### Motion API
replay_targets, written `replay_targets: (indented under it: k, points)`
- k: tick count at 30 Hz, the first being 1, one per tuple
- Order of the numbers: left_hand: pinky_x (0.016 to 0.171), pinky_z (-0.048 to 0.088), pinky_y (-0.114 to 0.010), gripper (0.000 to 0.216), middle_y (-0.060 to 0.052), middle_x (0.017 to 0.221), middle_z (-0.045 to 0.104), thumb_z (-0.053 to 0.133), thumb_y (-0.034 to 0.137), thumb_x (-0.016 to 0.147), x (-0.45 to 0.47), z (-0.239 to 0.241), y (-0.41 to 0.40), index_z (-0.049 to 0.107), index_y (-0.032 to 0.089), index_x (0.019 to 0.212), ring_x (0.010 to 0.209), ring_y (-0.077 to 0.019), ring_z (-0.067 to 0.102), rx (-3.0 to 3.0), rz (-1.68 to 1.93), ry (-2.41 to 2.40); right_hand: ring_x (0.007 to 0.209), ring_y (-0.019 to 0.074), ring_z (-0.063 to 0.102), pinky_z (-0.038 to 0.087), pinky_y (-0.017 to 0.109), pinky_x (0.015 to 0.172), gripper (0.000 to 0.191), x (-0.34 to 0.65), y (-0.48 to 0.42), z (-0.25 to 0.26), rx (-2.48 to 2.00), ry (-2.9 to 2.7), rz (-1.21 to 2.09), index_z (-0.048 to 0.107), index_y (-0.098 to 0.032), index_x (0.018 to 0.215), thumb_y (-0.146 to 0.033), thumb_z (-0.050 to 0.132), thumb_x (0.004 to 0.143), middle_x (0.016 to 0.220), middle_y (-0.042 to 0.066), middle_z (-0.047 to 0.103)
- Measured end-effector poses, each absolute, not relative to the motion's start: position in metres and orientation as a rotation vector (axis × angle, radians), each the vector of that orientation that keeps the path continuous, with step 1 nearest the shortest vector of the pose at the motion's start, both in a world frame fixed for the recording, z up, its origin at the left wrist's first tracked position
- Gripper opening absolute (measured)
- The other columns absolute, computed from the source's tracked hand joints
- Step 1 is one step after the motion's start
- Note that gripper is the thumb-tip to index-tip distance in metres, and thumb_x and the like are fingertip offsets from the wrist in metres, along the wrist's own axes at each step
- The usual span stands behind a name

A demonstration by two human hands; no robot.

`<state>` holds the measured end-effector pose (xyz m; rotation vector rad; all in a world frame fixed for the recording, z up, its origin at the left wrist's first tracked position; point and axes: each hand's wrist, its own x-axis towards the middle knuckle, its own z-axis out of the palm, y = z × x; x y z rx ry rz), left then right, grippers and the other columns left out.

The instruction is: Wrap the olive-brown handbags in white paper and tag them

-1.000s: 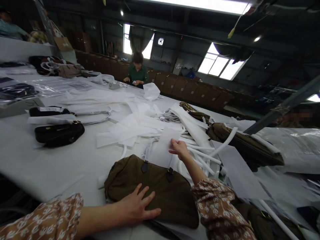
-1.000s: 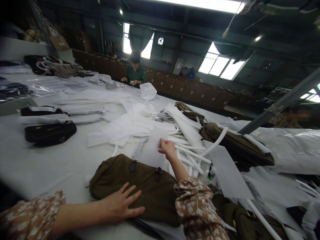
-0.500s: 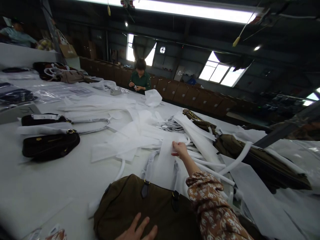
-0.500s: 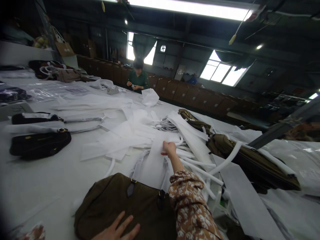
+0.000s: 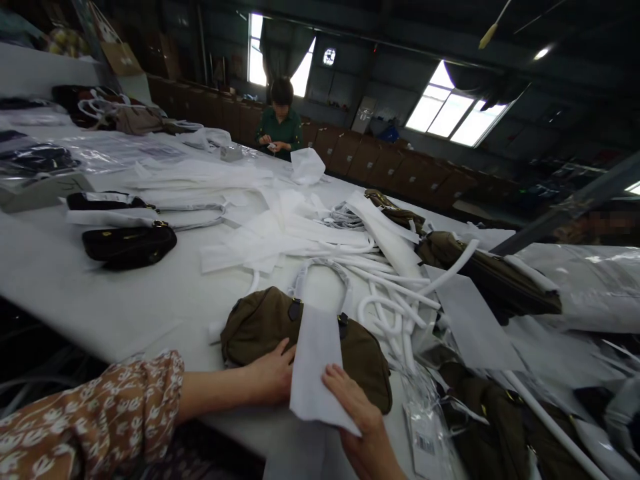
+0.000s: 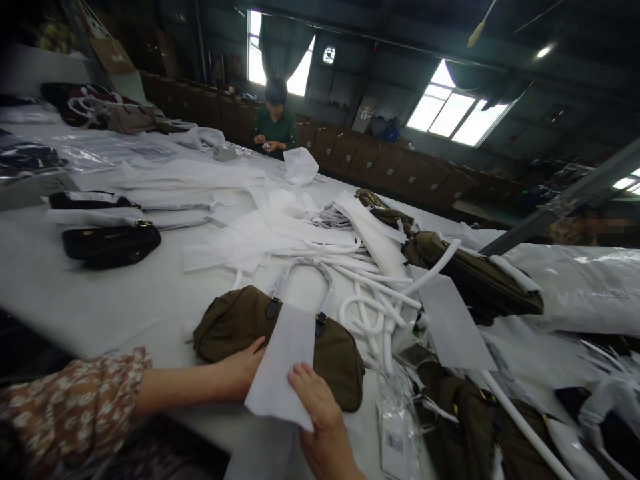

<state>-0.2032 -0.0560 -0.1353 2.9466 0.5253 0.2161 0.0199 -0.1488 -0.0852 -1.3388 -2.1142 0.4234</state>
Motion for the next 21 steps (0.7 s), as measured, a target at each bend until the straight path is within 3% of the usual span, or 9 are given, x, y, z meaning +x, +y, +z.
replay_targets:
  k: [5,8,11,13,16,18,21]
  points:
    - [0.103,0.033,-0.06,0.036,-0.01,0.133,0.054,0.047,0.033,0.093,-0.212,-0.119,-0.055,0.053,0.028,0.128,0.129,-0.0323,0.04,2.906,0.204,0.472,0.129,0.0284,0.046,0.032,0.051,0.106,0.06,-0.004,-0.178,-0.156,-1.507,-2.231,-0.093,0.034,-0.025,0.145,-0.013,0.04,0.087,0.139,0.01,0.05]
    - [0.098,0.044,-0.04,0.025,-0.007,0.111,0.066,0.054,0.02,0.084,-0.229,-0.089,-0.058,0.065,0.023,0.105,0.113,-0.0242,0.055,2.759,0.245,0.355,0.131,0.0293,0.043,0.03,0.052,0.106,0.07,-0.009,-0.178,-0.172,-1.539,-2.246,-0.277,0.023,-0.027,0.148,-0.005,0.035,0.083,0.14,0.008,0.049]
    - [0.083,0.048,-0.023,0.028,-0.003,0.089,0.069,0.043,0.007,0.081,-0.237,-0.064,-0.066,0.067,0.018,0.088,0.087,-0.0132,0.063,2.536,0.51,0.582,0.131,0.029,0.043,0.03,0.051,0.105,0.077,-0.006,-0.178,-0.183,-1.528,-2.256,-0.363,0.02,-0.027,0.149,-0.002,0.033,0.078,0.139,0.007,0.051]
    - [0.093,0.045,-0.029,0.032,-0.006,0.107,0.067,0.04,0.011,0.087,-0.23,-0.064,-0.071,0.064,0.016,0.107,0.102,-0.0163,0.06,2.556,0.632,0.712,0.131,0.0291,0.043,0.031,0.05,0.105,0.079,-0.001,-0.18,-0.189,-1.49,-2.276,-0.387,0.021,-0.026,0.149,-0.002,0.035,0.075,0.139,0.008,0.05]
    - [0.106,0.033,-0.046,0.051,-0.015,0.139,0.049,0.046,0.037,0.093,-0.211,-0.092,-0.076,0.041,0.014,0.138,0.129,-0.0283,0.043,2.834,0.464,0.635,0.129,0.0298,0.045,0.033,0.05,0.106,0.078,0.013,-0.18,-0.185,-1.371,-2.343,-0.325,0.03,-0.022,0.147,-0.005,0.039,0.071,0.138,0.009,0.051]
    - [0.105,0.033,-0.049,0.065,-0.018,0.144,0.042,0.05,0.049,0.09,-0.198,-0.119,-0.077,0.033,0.014,0.142,0.13,-0.0315,0.041,2.948,0.312,0.623,0.125,0.0263,0.051,0.038,0.046,0.104,0.073,0.022,-0.174,-0.165,-1.332,-2.334,-0.184,0.04,-0.022,0.142,-0.006,0.038,0.071,0.133,0.008,0.057]
    - [0.103,0.034,-0.049,0.074,-0.017,0.146,0.038,0.054,0.054,0.087,-0.189,-0.146,-0.076,0.029,0.016,0.144,0.13,-0.0328,0.041,2.981,0.275,0.72,0.118,0.0204,0.056,0.046,0.037,0.1,0.059,0.024,-0.141,-0.118,-1.452,-2.17,-0.013,0.05,-0.023,0.135,-0.008,0.035,0.08,0.127,0.006,0.062]
